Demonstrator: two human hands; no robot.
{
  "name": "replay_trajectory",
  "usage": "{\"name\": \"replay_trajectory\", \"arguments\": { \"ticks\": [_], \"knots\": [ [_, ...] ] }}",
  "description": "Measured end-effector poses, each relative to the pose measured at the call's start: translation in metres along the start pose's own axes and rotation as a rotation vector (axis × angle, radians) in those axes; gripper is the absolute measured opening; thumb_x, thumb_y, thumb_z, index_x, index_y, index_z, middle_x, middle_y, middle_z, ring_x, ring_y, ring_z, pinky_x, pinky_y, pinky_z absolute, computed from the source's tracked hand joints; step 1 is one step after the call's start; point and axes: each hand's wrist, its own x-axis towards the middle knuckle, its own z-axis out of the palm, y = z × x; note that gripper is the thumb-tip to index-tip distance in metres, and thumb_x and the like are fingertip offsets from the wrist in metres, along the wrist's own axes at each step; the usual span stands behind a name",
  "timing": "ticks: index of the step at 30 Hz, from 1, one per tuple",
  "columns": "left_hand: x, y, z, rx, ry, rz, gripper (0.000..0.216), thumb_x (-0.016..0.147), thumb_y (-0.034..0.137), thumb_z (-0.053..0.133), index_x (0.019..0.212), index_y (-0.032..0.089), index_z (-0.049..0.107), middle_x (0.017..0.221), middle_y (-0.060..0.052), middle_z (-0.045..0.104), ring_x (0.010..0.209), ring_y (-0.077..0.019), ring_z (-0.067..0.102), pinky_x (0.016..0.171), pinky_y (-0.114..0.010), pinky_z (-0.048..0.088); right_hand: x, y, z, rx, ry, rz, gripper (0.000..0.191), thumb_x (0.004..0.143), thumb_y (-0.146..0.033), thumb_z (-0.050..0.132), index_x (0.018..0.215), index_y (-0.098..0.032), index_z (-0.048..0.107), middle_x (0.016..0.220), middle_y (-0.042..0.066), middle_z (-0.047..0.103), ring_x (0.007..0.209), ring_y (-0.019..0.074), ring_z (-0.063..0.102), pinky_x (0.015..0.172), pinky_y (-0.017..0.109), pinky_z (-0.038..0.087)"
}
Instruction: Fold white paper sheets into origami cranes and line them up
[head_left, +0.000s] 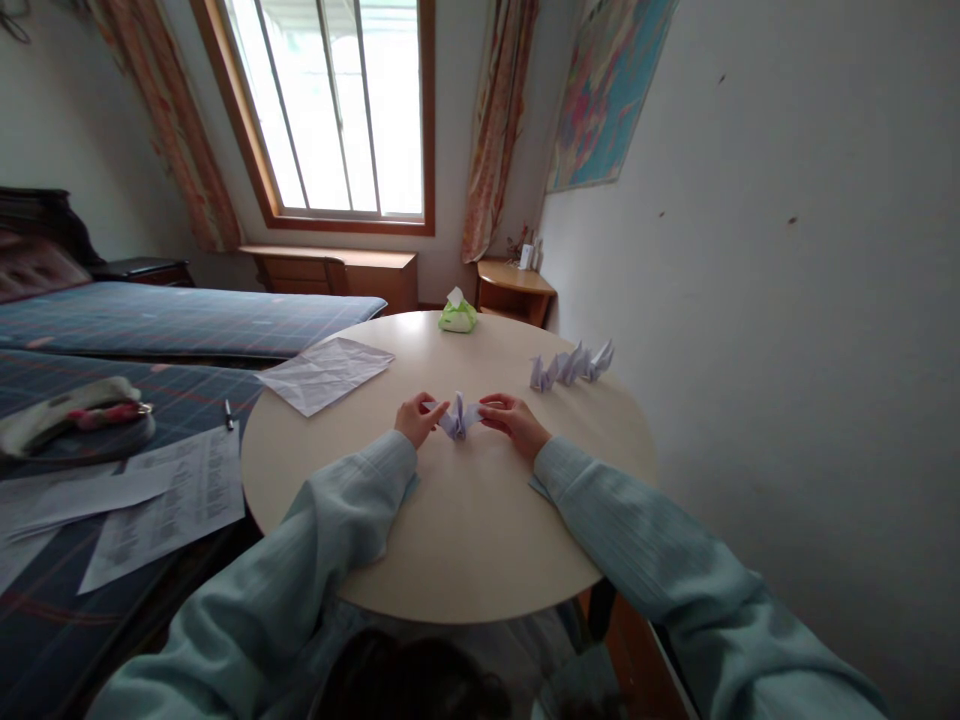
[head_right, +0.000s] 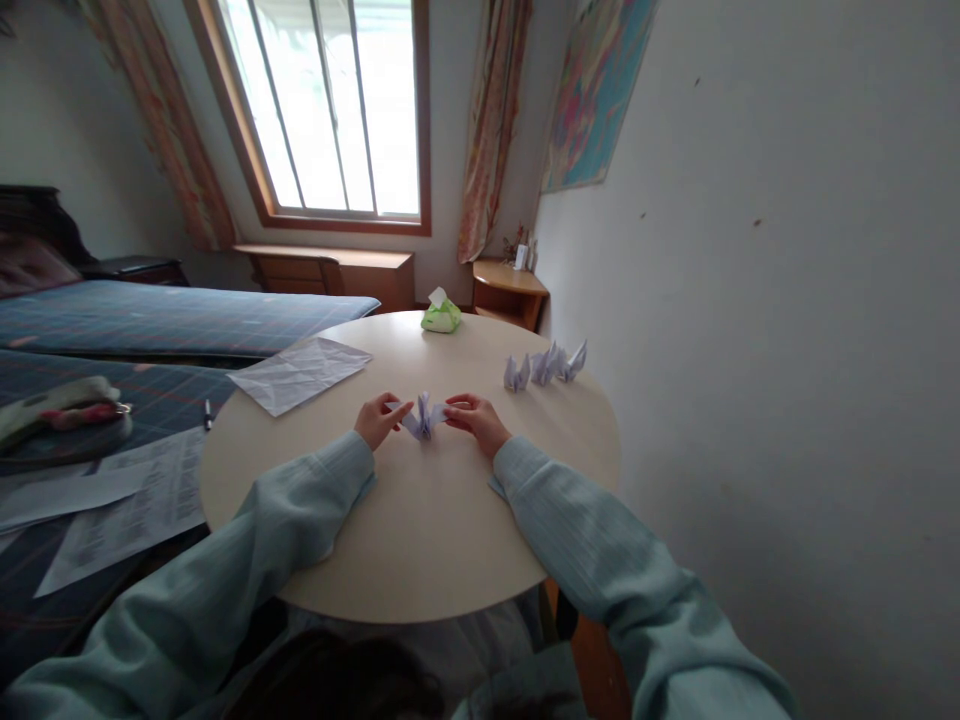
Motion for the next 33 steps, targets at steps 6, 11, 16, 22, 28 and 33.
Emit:
{"name": "replay_trajectory", "arguments": {
  "ticks": [6, 11, 16, 22, 28, 33],
  "knots": [
    [0.0001, 0.0030, 0.0020, -0.280, -0.080, -0.187, 0.034, 0.049, 0.039, 0.067, 0.058, 0.013, 0.048, 0.044, 0.003, 0.053, 0.038, -0.0070, 0.049, 0.043, -0.020, 0.043, -0.0011, -0.0006, 0.0009, 0.008, 0.005, 0.005, 0.022, 0.053, -0.018, 0.068, 0.071, -0.015, 0.057, 0.066, -0.001, 0.063, 0.062, 0.0074, 0.058, 0.063, 0.018, 0.048],
    [0.0010, 0.0013, 0.0040, -0.421, -0.057, -0.310, 0.034, 0.046, 0.035, 0.070, 0.057, 0.012, 0.047, 0.047, 0.004, 0.053, 0.043, -0.0057, 0.050, 0.049, -0.020, 0.044, 0.0008, 0.0012, -0.0006, 0.017, 0.031, -0.016, 0.022, 0.053, -0.018, 0.068, 0.071, -0.015, 0.057, 0.065, -0.001, 0.063, 0.061, 0.0070, 0.058, 0.062, 0.017, 0.048],
    [0.0023, -0.0002, 0.0030, -0.308, -0.082, -0.263, 0.031, 0.046, 0.034, 0.070, 0.056, 0.013, 0.050, 0.046, 0.004, 0.050, 0.043, -0.0056, 0.046, 0.041, -0.017, 0.036, 0.0012, 0.0029, -0.0008, 0.017, 0.023, -0.010, 0.021, 0.052, -0.017, 0.069, 0.070, -0.015, 0.057, 0.065, -0.001, 0.063, 0.061, 0.0071, 0.058, 0.062, 0.018, 0.048],
    [0.0044, -0.0038, 0.0038, -0.283, -0.081, -0.235, 0.026, 0.049, 0.030, 0.068, 0.053, 0.012, 0.050, 0.041, 0.005, 0.049, 0.038, -0.0046, 0.042, 0.039, -0.017, 0.033, 0.0007, 0.0025, 0.0004, 0.002, 0.006, -0.002, 0.022, 0.053, -0.018, 0.069, 0.070, -0.015, 0.056, 0.066, -0.001, 0.063, 0.062, 0.0078, 0.059, 0.064, 0.020, 0.048],
    [0.0027, -0.0013, 0.0042, -0.435, -0.074, -0.396, 0.022, 0.050, 0.024, 0.069, 0.057, 0.012, 0.050, 0.045, 0.003, 0.054, 0.041, -0.0056, 0.049, 0.046, -0.018, 0.039, -0.0009, 0.0016, 0.0009, -0.001, 0.012, 0.001, 0.021, 0.052, -0.017, 0.069, 0.069, -0.015, 0.056, 0.065, -0.001, 0.063, 0.062, 0.0078, 0.058, 0.065, 0.020, 0.048],
    [0.0029, -0.0011, 0.0048, -0.522, -0.061, -0.521, 0.017, 0.054, 0.017, 0.066, 0.059, 0.013, 0.051, 0.049, 0.002, 0.056, 0.042, -0.0052, 0.050, 0.044, -0.016, 0.039, -0.0003, 0.0028, -0.0003, -0.002, 0.016, 0.004, 0.020, 0.053, -0.017, 0.068, 0.070, -0.015, 0.056, 0.064, -0.001, 0.063, 0.062, 0.0075, 0.058, 0.064, 0.019, 0.048]
  ]
}}
